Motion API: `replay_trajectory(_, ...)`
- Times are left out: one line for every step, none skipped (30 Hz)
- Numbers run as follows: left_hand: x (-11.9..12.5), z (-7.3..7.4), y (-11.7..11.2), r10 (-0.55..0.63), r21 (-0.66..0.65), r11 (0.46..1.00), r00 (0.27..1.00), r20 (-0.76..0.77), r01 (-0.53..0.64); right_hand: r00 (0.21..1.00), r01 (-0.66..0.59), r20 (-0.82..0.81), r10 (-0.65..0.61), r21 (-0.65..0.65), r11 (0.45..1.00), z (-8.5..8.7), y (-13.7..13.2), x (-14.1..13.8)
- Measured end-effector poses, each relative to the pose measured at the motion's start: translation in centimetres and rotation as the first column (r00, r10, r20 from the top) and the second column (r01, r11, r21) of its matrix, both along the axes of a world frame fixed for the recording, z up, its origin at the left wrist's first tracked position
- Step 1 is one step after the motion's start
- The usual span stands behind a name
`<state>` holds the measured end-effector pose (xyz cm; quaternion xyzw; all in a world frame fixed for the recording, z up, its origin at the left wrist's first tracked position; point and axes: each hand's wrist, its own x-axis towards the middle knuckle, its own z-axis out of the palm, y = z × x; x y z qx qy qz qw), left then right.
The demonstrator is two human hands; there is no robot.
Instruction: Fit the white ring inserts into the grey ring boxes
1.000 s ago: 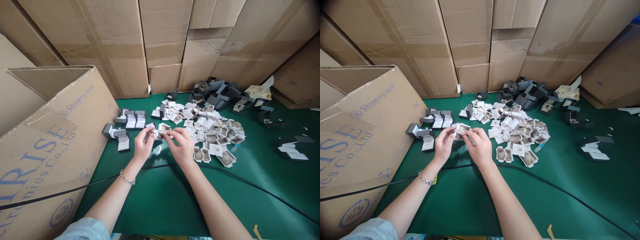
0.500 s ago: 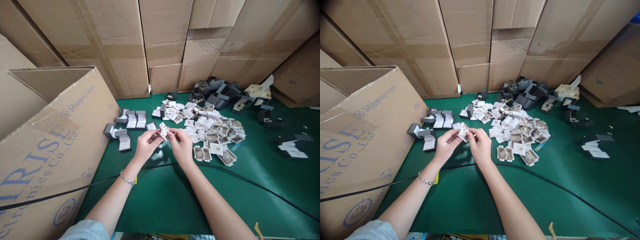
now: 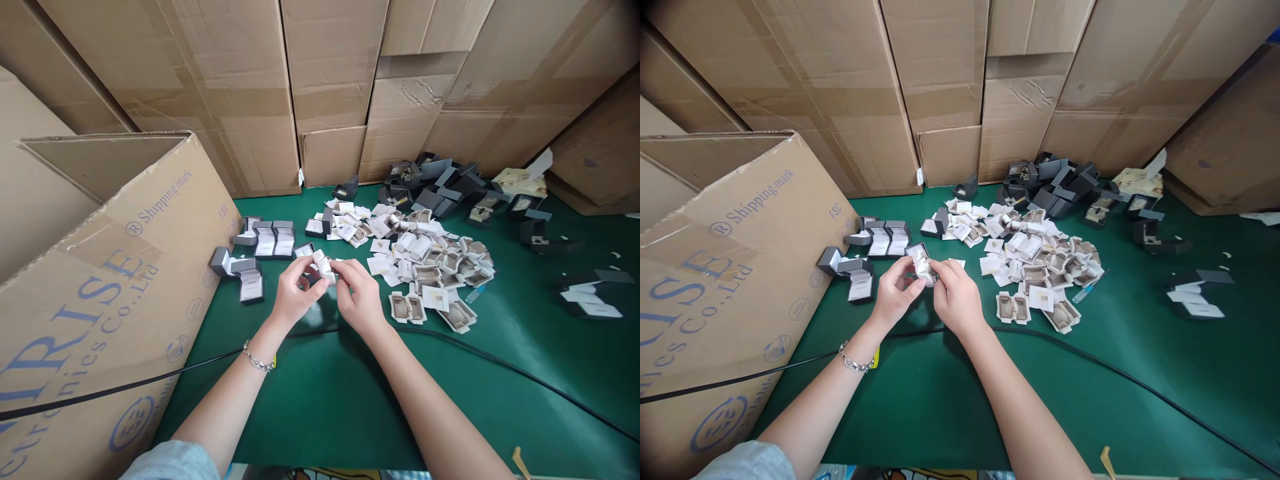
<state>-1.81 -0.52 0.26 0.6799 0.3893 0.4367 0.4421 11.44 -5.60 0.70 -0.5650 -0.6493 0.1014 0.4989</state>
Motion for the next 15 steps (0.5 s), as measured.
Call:
replay_trajectory(-0.03, -0.06, 0.04, -0.005, -0.015, 1.0, 1.0, 0.011, 0.005, 0.999, -0.007, 0.045, 0.007, -0.004, 1.0, -0.11, -0.06, -0.06)
replay_trajectory(-0.06, -0.1, 0.08, -0.012, -0.032, 0.999, 1.0, 0.024, 0.012, 0.997, -0.017, 0.081, 0.018, -0.008, 1.0, -0.21, -0.12, -0.14)
replay_trajectory(-0.08, -0.13, 0.1, -0.015, -0.05, 0.999, 0.999, 0.036, 0.017, 0.994, -0.03, 0.107, 0.031, -0.015, 0.999, -0.28, -0.18, -0.26)
replay_trajectory(-0.09, -0.14, 0.11, -0.017, -0.068, 0.997, 0.999, 0.044, 0.02, 0.991, -0.043, 0.126, 0.046, -0.026, 0.999, -0.32, -0.23, -0.38)
replay_trajectory(-0.08, -0.14, 0.11, -0.012, -0.085, 0.996, 0.999, 0.048, 0.016, 0.988, -0.052, 0.141, 0.058, -0.045, 0.998, -0.36, -0.28, -0.51)
replay_trajectory(-0.07, -0.13, 0.1, -0.002, -0.099, 0.995, 0.999, 0.05, 0.007, 0.985, -0.057, 0.158, 0.068, -0.068, 0.996, -0.39, -0.3, -0.61)
replay_trajectory(-0.04, -0.14, 0.09, 0.009, -0.111, 0.994, 0.999, 0.051, -0.004, 0.981, -0.058, 0.179, 0.074, -0.091, 0.994, -0.41, -0.31, -0.69)
replay_trajectory(0.0, -0.16, 0.08, 0.02, -0.12, 0.993, 0.998, 0.052, -0.014, 0.977, -0.053, 0.202, 0.074, -0.109, 0.993, -0.44, -0.31, -0.74)
replay_trajectory(0.03, -0.21, 0.08, 0.029, -0.126, 0.992, 0.998, 0.053, -0.022, 0.973, -0.041, 0.221, 0.066, -0.119, 0.992, -0.47, -0.29, -0.75)
replay_trajectory(0.06, -0.28, 0.08, 0.036, -0.13, 0.991, 0.998, 0.055, -0.028, 0.971, -0.023, 0.233, 0.05, -0.119, 0.993, -0.51, -0.27, -0.74)
replay_trajectory(0.08, -0.38, 0.1, 0.041, -0.135, 0.99, 0.998, 0.055, -0.034, 0.971, -0.003, 0.235, 0.029, -0.113, 0.994, -0.54, -0.25, -0.72)
replay_trajectory(0.09, -0.49, 0.12, 0.045, -0.142, 0.989, 0.998, 0.053, -0.037, 0.974, 0.017, 0.225, 0.006, -0.1, 0.995, -0.57, -0.23, -0.69)
replay_trajectory(0.09, -0.61, 0.15, 0.05, -0.147, 0.988, 0.997, 0.051, -0.042, 0.979, 0.034, 0.203, -0.016, -0.084, 0.996, -0.58, -0.21, -0.67)
replay_trajectory(0.08, -0.72, 0.2, 0.056, -0.151, 0.987, 0.997, 0.051, -0.048, 0.984, 0.045, 0.175, -0.033, -0.062, 0.997, -0.58, -0.2, -0.67)
replay_trajectory(0.07, -0.8, 0.24, 0.064, -0.153, 0.987, 0.997, 0.051, -0.055, 0.988, 0.043, 0.15, -0.038, -0.033, 0.999, -0.56, -0.18, -0.68)
